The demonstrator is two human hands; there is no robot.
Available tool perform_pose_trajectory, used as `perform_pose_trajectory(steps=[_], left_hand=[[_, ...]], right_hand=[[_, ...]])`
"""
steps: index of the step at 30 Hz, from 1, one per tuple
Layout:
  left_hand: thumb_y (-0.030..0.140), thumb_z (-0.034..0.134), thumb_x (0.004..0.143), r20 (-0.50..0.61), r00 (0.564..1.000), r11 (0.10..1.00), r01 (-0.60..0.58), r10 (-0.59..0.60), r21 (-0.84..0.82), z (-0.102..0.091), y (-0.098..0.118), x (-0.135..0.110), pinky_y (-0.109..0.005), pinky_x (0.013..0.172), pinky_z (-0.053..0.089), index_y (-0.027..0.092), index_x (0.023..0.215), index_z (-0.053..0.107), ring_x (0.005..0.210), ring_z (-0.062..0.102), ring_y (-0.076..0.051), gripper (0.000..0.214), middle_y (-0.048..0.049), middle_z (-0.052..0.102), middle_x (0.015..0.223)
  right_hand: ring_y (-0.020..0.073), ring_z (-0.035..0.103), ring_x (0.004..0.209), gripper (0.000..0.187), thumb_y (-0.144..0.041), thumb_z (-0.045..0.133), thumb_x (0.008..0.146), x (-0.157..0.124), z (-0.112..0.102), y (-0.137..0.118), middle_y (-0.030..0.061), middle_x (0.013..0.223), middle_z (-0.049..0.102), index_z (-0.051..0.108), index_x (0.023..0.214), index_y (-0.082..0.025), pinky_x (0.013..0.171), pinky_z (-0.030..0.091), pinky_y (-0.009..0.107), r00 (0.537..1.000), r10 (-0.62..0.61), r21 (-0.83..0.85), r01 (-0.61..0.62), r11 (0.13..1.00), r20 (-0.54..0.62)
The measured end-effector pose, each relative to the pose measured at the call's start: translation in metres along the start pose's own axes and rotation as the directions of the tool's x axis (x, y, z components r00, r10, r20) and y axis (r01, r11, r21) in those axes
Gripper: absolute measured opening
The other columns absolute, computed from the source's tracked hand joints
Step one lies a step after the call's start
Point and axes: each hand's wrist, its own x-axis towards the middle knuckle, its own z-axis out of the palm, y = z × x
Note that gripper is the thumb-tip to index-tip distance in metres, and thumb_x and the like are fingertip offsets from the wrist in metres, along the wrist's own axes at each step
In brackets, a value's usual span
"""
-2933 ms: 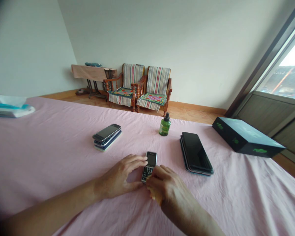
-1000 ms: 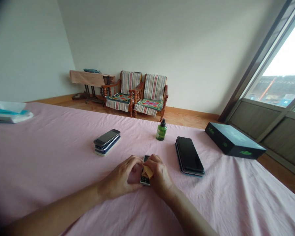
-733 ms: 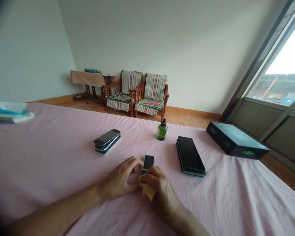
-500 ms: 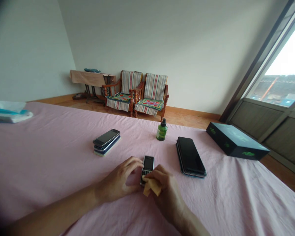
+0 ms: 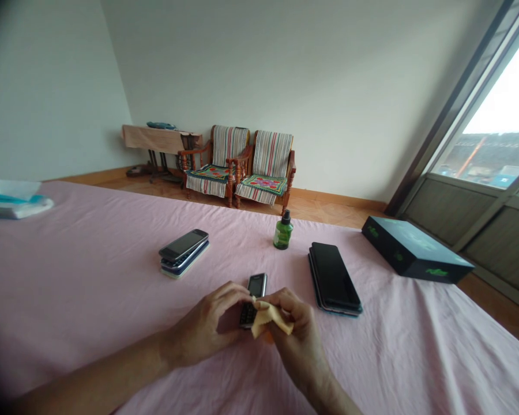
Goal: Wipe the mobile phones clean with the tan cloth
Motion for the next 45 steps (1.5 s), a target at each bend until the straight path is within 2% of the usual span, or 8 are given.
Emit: perform_pose_trajectory(steps=[6, 9, 15, 21, 26, 31, 36, 45], left_hand=[[0.016, 0.072, 0.073, -0.089, 0.992, 0.993, 0.098, -0.092, 0.067, 0.002, 0.004, -0.002, -0.027, 0.069, 0.046, 0.019, 0.094, 0.059, 0.079, 0.059, -0.018, 0.025, -0.0008, 0.060, 0.085], [0.011, 0.064, 0.078, -0.158, 0.983, 0.987, 0.113, -0.095, 0.113, 0.001, 0.000, -0.002, -0.026, 0.068, 0.045, 0.019, 0.089, 0.059, 0.076, 0.058, -0.017, 0.015, -0.0003, 0.060, 0.082], [0.007, 0.055, 0.080, -0.279, 0.958, 0.981, 0.115, -0.068, 0.156, 0.000, -0.008, -0.006, -0.026, 0.068, 0.044, 0.019, 0.092, 0.056, 0.074, 0.056, -0.016, 0.017, -0.0007, 0.058, 0.083], [0.005, 0.051, 0.081, -0.226, 0.973, 0.974, 0.084, -0.035, 0.211, -0.002, -0.005, -0.009, -0.027, 0.069, 0.045, 0.018, 0.093, 0.055, 0.074, 0.056, -0.016, 0.018, -0.0017, 0.056, 0.084], [0.006, 0.053, 0.083, -0.186, 0.982, 0.981, 0.034, 0.003, 0.194, -0.001, -0.002, -0.009, -0.028, 0.071, 0.046, 0.018, 0.096, 0.057, 0.076, 0.057, -0.017, 0.019, -0.0023, 0.058, 0.084], [0.006, 0.054, 0.084, -0.086, 0.988, 0.968, -0.105, 0.128, 0.228, -0.001, 0.005, -0.010, -0.026, 0.067, 0.047, 0.019, 0.097, 0.058, 0.077, 0.058, -0.017, 0.019, -0.0020, 0.059, 0.083], [0.005, 0.052, 0.085, -0.081, 0.984, 0.957, -0.132, 0.157, 0.259, -0.002, 0.004, -0.011, -0.027, 0.071, 0.048, 0.019, 0.099, 0.058, 0.079, 0.058, -0.018, 0.021, -0.0034, 0.059, 0.086], [0.005, 0.049, 0.085, -0.085, 0.984, 0.956, -0.126, 0.153, 0.264, 0.000, 0.004, -0.012, -0.029, 0.074, 0.051, 0.019, 0.099, 0.059, 0.081, 0.058, -0.018, 0.022, -0.0045, 0.059, 0.087]], right_hand=[[0.0118, 0.053, 0.059, 0.018, -0.035, 0.065, 0.081, -0.004, 0.008, 0.001, 0.0008, 0.073, 0.056, 0.069, 0.080, -0.018, 0.051, 0.041, 0.021, 0.997, -0.059, 0.104, 0.054, 0.993, 0.043], [0.0138, 0.056, 0.065, 0.016, -0.034, 0.063, 0.083, -0.003, 0.007, 0.005, 0.0020, 0.075, 0.058, 0.070, 0.082, -0.020, 0.056, 0.043, 0.023, 0.995, -0.098, 0.000, 0.098, 0.995, 0.007], [0.0155, 0.056, 0.068, 0.016, -0.033, 0.064, 0.082, 0.005, -0.011, 0.013, 0.0022, 0.074, 0.058, 0.071, 0.084, -0.019, 0.058, 0.041, 0.023, 0.987, -0.110, -0.224, 0.081, 0.971, -0.121], [0.0171, 0.058, 0.071, 0.015, -0.032, 0.061, 0.083, 0.007, -0.017, 0.020, 0.0033, 0.076, 0.059, 0.070, 0.080, -0.019, 0.058, 0.043, 0.024, 0.986, -0.106, -0.278, 0.066, 0.958, -0.130], [0.0176, 0.060, 0.072, 0.014, -0.030, 0.059, 0.085, 0.006, -0.016, 0.016, 0.0046, 0.080, 0.061, 0.069, 0.085, -0.021, 0.060, 0.045, 0.024, 0.968, -0.186, -0.368, 0.113, 0.923, -0.168], [0.0188, 0.060, 0.076, 0.013, -0.025, 0.058, 0.084, 0.007, -0.024, 0.015, 0.0060, 0.088, 0.062, 0.068, 0.092, -0.021, 0.062, 0.048, 0.026, 0.920, -0.316, -0.519, 0.158, 0.840, -0.231], [0.0191, 0.060, 0.079, 0.017, -0.017, 0.057, 0.081, 0.009, -0.030, 0.017, 0.0063, 0.091, 0.061, 0.067, 0.095, -0.020, 0.065, 0.049, 0.027, 0.882, -0.420, -0.637, 0.199, 0.745, -0.216], [0.0174, 0.061, 0.072, 0.023, -0.011, 0.053, 0.082, 0.015, -0.015, 0.027, 0.0056, 0.084, 0.060, 0.070, 0.094, -0.021, 0.062, 0.050, 0.026, 0.911, -0.400, -0.610, 0.261, 0.748, -0.101]])
